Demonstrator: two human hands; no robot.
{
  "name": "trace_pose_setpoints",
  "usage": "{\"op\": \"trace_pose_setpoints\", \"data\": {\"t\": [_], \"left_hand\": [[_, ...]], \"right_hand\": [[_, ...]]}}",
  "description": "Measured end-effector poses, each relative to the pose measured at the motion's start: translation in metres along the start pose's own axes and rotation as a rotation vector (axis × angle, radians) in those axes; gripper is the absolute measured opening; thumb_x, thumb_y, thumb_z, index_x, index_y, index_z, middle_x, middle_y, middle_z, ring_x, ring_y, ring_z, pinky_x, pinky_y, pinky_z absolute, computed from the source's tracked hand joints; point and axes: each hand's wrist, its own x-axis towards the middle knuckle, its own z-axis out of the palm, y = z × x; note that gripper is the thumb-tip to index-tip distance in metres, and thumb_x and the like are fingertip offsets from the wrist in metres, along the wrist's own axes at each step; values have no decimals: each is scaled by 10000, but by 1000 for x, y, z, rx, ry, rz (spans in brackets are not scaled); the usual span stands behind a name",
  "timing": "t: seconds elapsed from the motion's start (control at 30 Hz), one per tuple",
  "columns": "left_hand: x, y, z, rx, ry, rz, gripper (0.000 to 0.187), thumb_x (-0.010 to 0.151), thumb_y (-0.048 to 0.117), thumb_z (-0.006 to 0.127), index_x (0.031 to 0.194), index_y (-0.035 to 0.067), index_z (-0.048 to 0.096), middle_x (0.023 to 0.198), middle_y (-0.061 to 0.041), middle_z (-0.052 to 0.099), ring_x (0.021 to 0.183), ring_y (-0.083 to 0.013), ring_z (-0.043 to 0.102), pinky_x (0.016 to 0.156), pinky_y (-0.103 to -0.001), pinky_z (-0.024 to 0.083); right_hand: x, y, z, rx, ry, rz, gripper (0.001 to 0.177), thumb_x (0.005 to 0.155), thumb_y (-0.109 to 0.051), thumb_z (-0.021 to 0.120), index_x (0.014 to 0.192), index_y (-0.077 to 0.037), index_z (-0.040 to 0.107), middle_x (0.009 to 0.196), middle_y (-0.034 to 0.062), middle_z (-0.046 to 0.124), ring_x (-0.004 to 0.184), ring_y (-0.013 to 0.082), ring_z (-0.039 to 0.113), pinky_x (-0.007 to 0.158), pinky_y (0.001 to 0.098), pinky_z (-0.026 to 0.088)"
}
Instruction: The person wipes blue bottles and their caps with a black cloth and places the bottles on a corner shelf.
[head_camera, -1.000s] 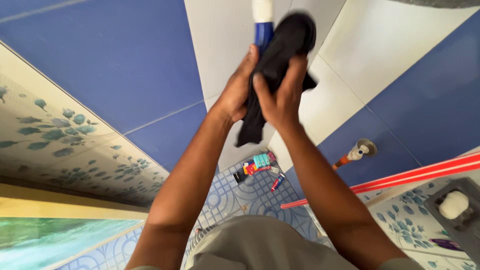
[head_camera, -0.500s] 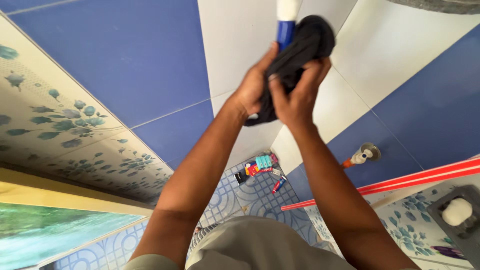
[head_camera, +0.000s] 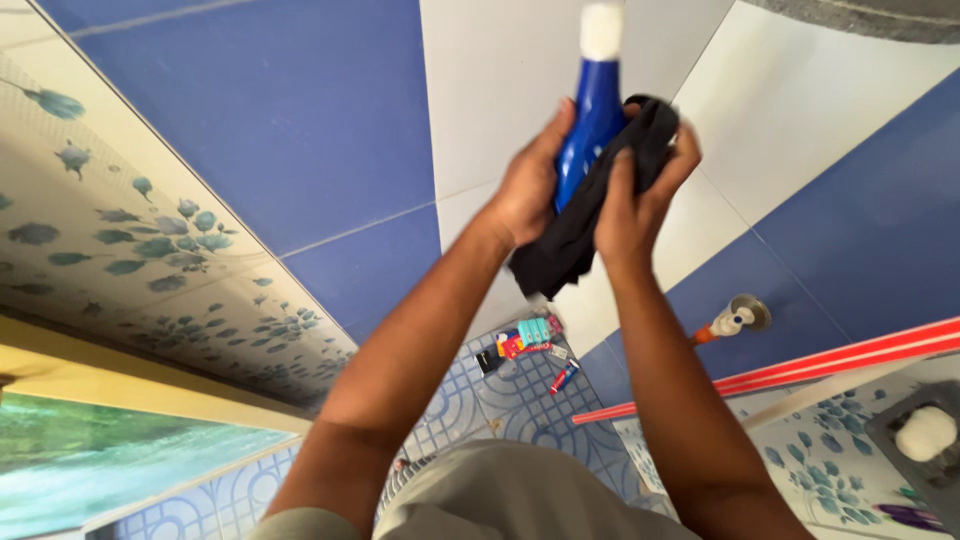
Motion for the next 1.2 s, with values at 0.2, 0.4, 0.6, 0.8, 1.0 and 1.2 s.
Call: {"op": "trace_pose_setpoints", "data": {"t": [0.2,0.4,0.6,0.8,1.0,1.2], "left_hand": [[-3,12,4,26,9,172,718,1127,584,360,1515,0,513,1298,-188,611,1142,-252,645,1046,-400,548],[-3,18,4,-80,68,148,699,1075,586,328,1447,24,511,1424,-164,600,1226,-223,655,1076,-397,551],[0,8,-3,7,86,99,702,1125,591,322,1495,26,516,1330,-221,601,1172,-290,631,1064,-435,534],[-9,31,-11,-151,129,147,684,1071,576,275,1429,41,505,1418,-155,577,1269,-264,643,1079,-439,539],[-5,18,-18,54,150,79,659,1080,549,377,1434,14,530,1357,-187,623,1206,-284,628,1068,-398,525],[-16,22,-14,203,187,111,770,1050,609,386,1442,-42,511,1352,-231,629,1220,-280,644,1062,-384,538]], "right_hand": [[-25,-12,-7,-144,-158,-117,503,1144,-164,448,1558,51,262,1567,246,390,1477,343,421,1248,444,331],[-20,-20,-2,81,-114,191,401,1140,-203,414,1486,-1,404,1471,207,503,1362,305,505,1178,421,394],[7,-40,4,-340,-172,-213,395,1102,-134,556,1457,7,458,1344,245,445,1283,394,474,1129,474,385],[-33,-21,-10,-218,-239,-162,329,1049,-115,643,1334,-43,495,1252,196,502,1200,355,531,1083,435,434],[-6,-32,5,-237,-170,-122,475,1085,-164,627,1477,9,422,1346,239,480,1271,397,526,1131,465,424],[-18,-53,26,-534,-247,-378,464,1039,-141,658,1464,-3,535,1531,356,293,1447,520,366,1222,520,334]]}}
